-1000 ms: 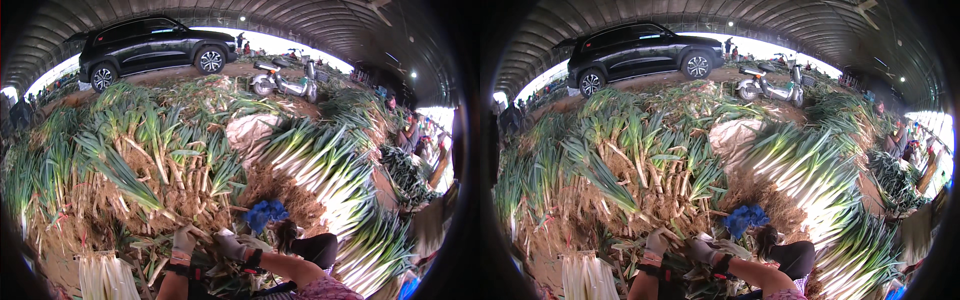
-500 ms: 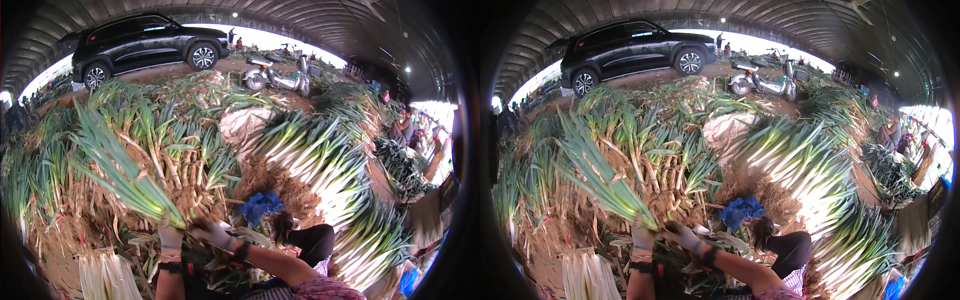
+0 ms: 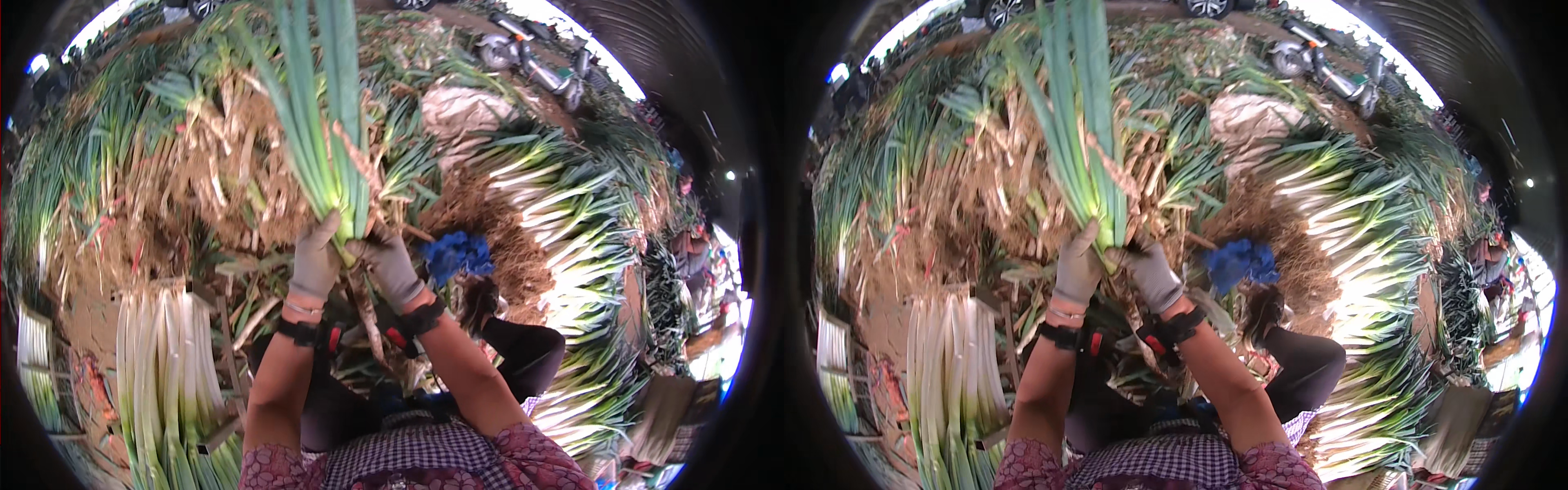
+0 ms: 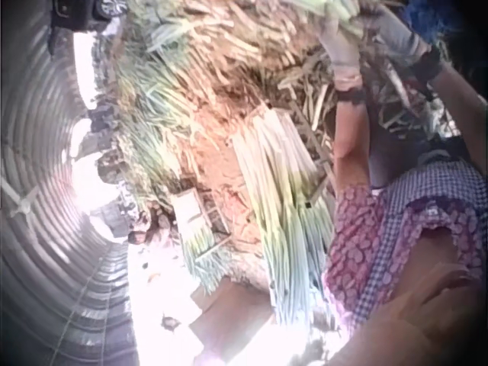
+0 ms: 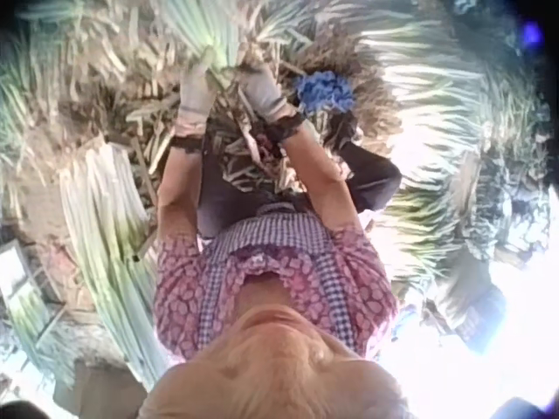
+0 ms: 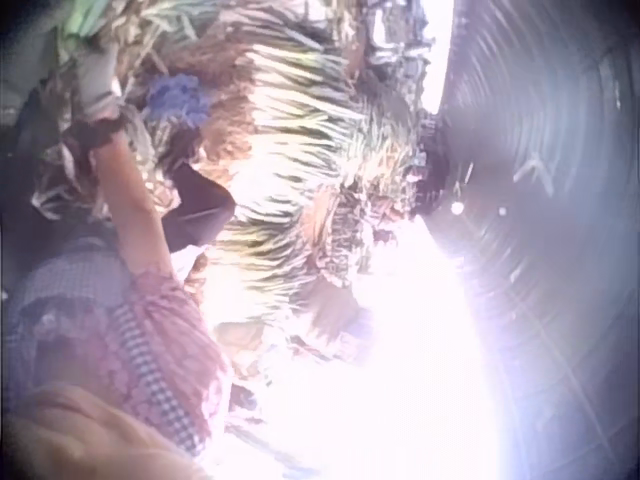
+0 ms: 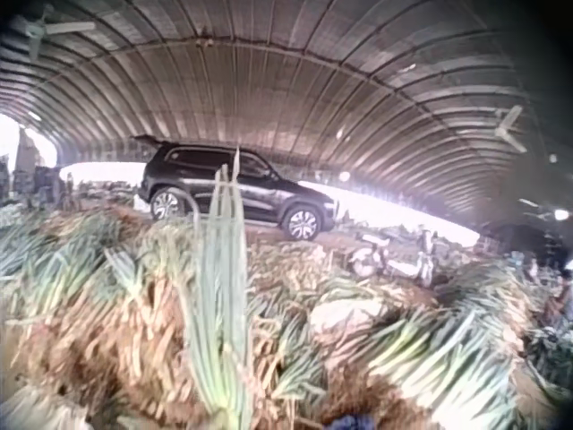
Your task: The person cleans leeks by hand, peeling away outer layers, wiping the stalks with a cloth, and shaking off dirt. They then place the cleaned leeks onto a pile before reaching for another one from a separate pile.
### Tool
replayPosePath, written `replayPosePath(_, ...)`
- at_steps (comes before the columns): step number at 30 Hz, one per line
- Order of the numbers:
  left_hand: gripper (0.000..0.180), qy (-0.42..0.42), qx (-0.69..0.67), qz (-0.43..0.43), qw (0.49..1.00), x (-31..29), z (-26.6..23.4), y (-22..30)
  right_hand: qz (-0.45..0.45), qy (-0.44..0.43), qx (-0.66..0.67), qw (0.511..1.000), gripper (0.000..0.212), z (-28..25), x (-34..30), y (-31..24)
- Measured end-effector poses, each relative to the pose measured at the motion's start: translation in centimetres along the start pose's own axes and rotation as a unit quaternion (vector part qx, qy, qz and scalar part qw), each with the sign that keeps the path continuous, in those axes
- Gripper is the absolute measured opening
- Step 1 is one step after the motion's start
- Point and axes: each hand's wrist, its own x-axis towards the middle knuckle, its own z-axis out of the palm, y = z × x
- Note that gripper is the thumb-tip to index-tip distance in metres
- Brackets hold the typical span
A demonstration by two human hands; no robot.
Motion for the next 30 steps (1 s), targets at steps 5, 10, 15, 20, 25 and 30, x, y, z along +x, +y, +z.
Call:
replayPosePath(5, 0.028, -0.011, 0.085, 0.016, 0.996, -0.2, 0.2, 0.2, -0.001, -0.007, -0.015, 1.0, 0.036, 0.5, 0.5, -0.3)
replayPosePath(10, 0.023, 0.061, 0.154, 0.047, 0.985, 0.0, -0.3, -0.6, -0.012, 0.016, -0.007, 1.0, 0.027, 0.5, -0.2, 1.6)
replayPosePath(15, 0.021, 0.099, 0.24, 0.072, 0.963, 0.3, 0.3, -1.0, 0.008, 0.035, -0.094, 0.995, 0.03, -0.6, -3.0, 0.3)
replayPosePath(20, 0.024, 0.118, 0.215, 0.007, 0.969, -1.4, -0.8, -4.5, -0.038, -0.052, -0.266, 0.962, 0.046, -2.6, -6.8, -3.0)
replayPosePath(25, 0.029, 0.12, 0.265, 0.061, 0.955, -2.4, -0.7, -3.3, 0.037, 0.008, -0.136, 0.99, 0.047, -3.6, -7.6, 3.1)
replayPosePath(30, 0.033, 0.181, 0.241, 0.097, 0.949, 0.1, 0.8, 2.2, 0.126, -0.141, -0.509, 0.84, 0.039, -11.9, -15.1, 10.5)
